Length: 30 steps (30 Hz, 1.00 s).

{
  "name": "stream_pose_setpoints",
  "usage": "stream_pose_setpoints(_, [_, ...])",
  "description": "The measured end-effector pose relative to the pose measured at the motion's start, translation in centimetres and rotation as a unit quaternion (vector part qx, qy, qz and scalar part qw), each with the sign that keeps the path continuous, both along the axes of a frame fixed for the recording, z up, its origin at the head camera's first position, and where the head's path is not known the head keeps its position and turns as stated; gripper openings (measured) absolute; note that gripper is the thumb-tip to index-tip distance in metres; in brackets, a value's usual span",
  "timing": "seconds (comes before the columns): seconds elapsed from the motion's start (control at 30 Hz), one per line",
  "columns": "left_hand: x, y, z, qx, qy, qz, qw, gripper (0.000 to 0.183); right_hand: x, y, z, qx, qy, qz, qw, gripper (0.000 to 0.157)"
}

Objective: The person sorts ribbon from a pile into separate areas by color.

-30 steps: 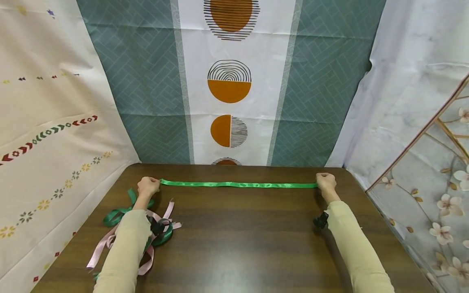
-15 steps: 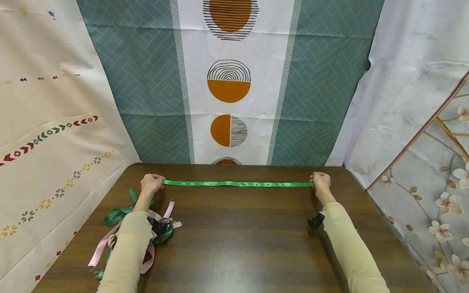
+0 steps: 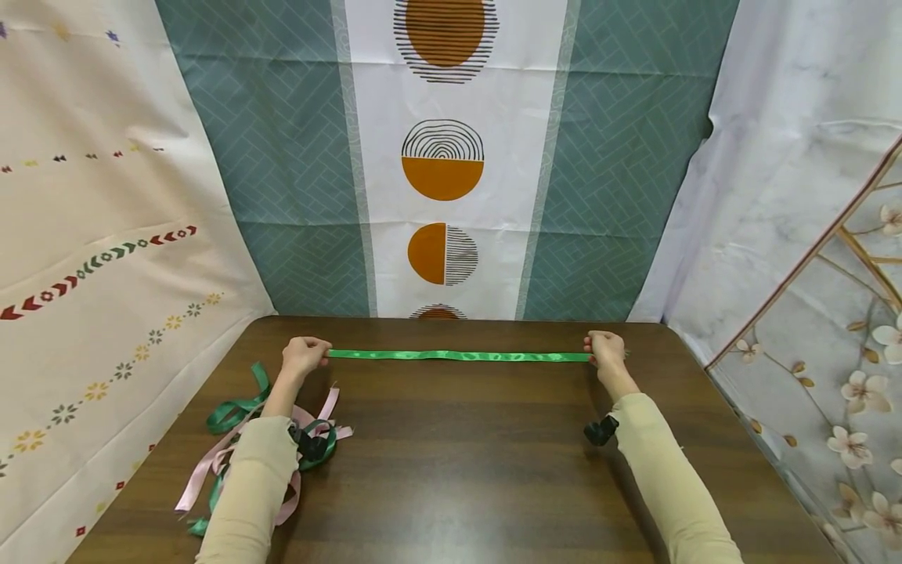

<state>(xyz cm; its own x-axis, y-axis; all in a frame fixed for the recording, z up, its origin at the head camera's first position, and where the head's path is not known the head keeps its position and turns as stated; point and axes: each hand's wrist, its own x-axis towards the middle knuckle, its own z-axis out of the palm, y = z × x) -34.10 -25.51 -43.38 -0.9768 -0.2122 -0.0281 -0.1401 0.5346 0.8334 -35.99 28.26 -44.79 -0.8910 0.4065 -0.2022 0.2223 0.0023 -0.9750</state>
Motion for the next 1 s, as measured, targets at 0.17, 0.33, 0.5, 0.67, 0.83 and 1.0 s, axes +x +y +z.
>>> stream_pose_setpoints(0.17, [0.4, 0.4, 0.0, -0.003, 0.003, -0.013, 0.9999, 0.032, 0.3, -0.5, 0.2, 0.018, 0.006, 0.025, 1.000, 0.024])
stream_pose_setpoints(0.33, [0.7, 0.8, 0.2, 0.006, -0.008, -0.028, 0.9995, 0.032, 0.6, -0.9, 0.3, 0.041, 0.005, 0.043, 0.998, 0.026])
stream_pose_setpoints(0.5, [1.1, 1.2, 0.6, 0.009, -0.005, -0.036, 0.9993, 0.031, 0.6, -1.5, 0.2, 0.053, 0.005, 0.065, 0.996, 0.028])
stream_pose_setpoints(0.67, [1.7, 1.7, 0.8, 0.011, -0.012, -0.035, 0.9993, 0.031, 0.9, -2.2, 0.3, 0.059, 0.008, 0.102, 0.993, 0.029])
stream_pose_setpoints(0.83, [2.3, 1.8, 1.1, 0.029, -0.011, -0.047, 0.9984, 0.030, 1.2, -2.9, 0.5, 0.069, 0.005, 0.138, 0.988, 0.035])
stream_pose_setpoints(1.0, [2.7, 2.2, 1.5, 0.033, -0.013, -0.050, 0.9981, 0.030, 1.2, -3.6, 0.7, 0.073, 0.004, 0.158, 0.985, 0.033])
